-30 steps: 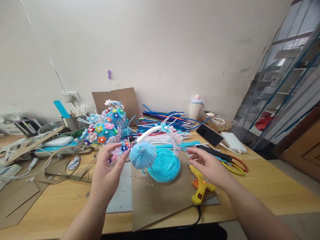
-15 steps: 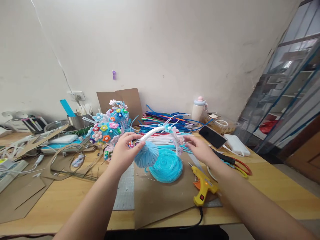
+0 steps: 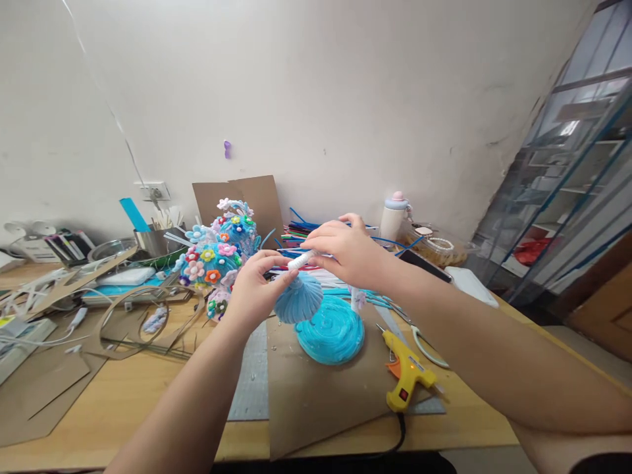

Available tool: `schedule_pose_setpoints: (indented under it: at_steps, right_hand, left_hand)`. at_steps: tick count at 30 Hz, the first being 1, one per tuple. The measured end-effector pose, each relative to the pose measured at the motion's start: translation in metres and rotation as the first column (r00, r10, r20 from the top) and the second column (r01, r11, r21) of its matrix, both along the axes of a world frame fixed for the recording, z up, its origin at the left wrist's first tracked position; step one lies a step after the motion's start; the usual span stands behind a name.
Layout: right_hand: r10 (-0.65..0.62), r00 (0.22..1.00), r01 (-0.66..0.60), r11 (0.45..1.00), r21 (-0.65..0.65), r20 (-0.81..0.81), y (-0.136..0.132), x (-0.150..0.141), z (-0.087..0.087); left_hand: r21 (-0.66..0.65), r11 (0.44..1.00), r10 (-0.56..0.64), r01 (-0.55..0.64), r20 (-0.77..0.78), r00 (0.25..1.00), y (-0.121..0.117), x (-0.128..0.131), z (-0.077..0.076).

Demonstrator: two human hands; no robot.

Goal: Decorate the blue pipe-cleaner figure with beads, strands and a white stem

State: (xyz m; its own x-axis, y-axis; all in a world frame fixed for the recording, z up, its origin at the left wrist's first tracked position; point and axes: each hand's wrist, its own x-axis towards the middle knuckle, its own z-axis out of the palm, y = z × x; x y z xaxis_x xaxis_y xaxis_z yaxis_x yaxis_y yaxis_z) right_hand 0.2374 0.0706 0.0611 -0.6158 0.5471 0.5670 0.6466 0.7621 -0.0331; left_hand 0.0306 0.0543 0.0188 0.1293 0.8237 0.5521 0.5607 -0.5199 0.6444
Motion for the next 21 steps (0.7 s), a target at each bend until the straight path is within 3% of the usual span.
schedule_pose_setpoints:
  at_steps: [3,9,21]
  right_hand:
    - [0.004,0.999,-0.003,1.0,-0.022,0.054,0.008,-0.003,0.002]
    - [0.006,1.0,-0.007,0.997,-0.081,-0.01,0.017,0.003,0.001]
    - [-0.08,0.996,0.077,0.995,-0.056,-0.051,0.02,0.013,0.0]
  left_hand:
    - [0.023,1.0,-0.009,0.009,-0.005,1.0,0.005,0.006,0.007]
    - [0.073,0.997,-0.04,0.039,0.012,0.999,0.019,0.02,0.015]
    - [0.143,0.989,-0.047,0.039,0.054,0.997,0.03,0.029,0.012]
